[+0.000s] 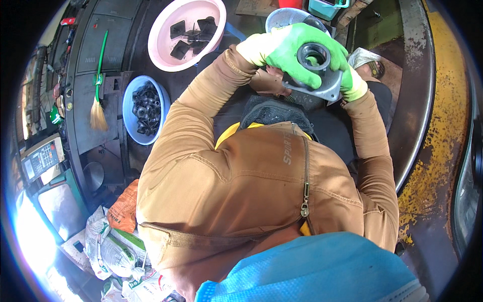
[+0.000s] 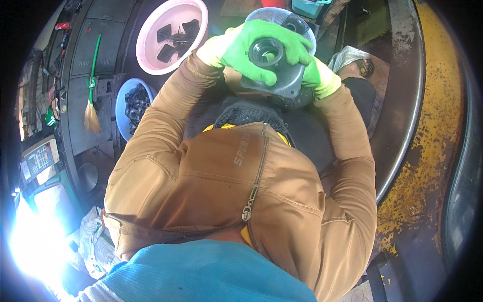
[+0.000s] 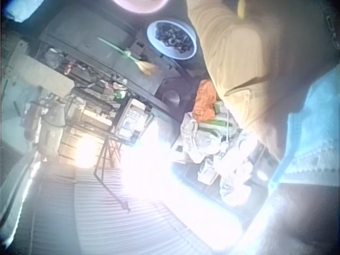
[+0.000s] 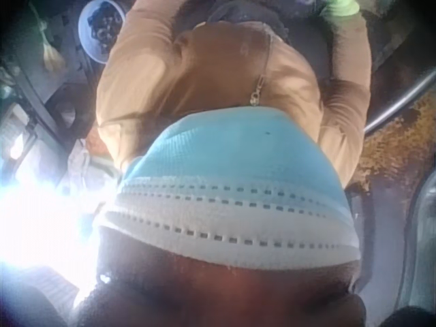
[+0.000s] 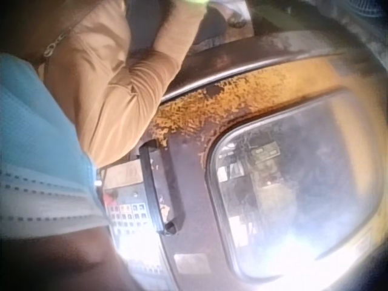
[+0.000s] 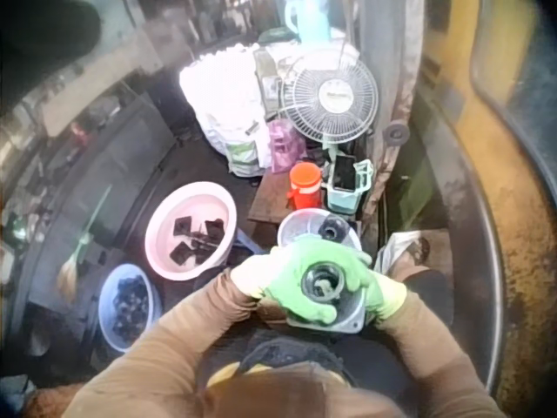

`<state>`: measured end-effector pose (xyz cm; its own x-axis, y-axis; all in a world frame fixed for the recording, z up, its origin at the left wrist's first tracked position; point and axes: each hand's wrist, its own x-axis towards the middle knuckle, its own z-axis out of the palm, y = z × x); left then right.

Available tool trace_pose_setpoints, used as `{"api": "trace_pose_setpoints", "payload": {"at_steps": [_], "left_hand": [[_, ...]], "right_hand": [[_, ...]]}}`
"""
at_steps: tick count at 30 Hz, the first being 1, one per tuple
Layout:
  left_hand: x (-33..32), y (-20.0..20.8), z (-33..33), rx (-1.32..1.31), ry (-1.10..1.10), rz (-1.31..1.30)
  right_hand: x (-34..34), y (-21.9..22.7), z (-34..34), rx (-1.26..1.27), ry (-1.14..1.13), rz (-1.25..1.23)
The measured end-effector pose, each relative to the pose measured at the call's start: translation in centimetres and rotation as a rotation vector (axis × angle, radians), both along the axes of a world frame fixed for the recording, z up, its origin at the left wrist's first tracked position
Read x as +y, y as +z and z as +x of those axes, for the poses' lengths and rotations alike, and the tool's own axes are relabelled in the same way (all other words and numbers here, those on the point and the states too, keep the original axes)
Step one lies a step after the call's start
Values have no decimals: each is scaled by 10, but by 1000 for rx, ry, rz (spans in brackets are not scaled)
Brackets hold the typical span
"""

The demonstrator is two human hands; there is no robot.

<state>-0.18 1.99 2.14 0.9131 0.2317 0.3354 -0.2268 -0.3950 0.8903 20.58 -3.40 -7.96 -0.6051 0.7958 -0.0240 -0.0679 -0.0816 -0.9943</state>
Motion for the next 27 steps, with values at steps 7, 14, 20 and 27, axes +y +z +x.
{"api": "trace_pose_setpoints", "payload": {"at_steps": [7,14,20,27], "left_hand": [[15,-30,10,-449,164,-402],[50,-59,-27,-568,1001,-467],[46,-100,-103,-111,1367,650],[-28,-185,-265,201,1695,423]], "right_hand": [[5,11,-31,529,227,-397],[63,7,-15,-343,-529,-36],[64,-20,-28,-1066,-345,418],[51,-14,-27,-1011,-226,429]]}}
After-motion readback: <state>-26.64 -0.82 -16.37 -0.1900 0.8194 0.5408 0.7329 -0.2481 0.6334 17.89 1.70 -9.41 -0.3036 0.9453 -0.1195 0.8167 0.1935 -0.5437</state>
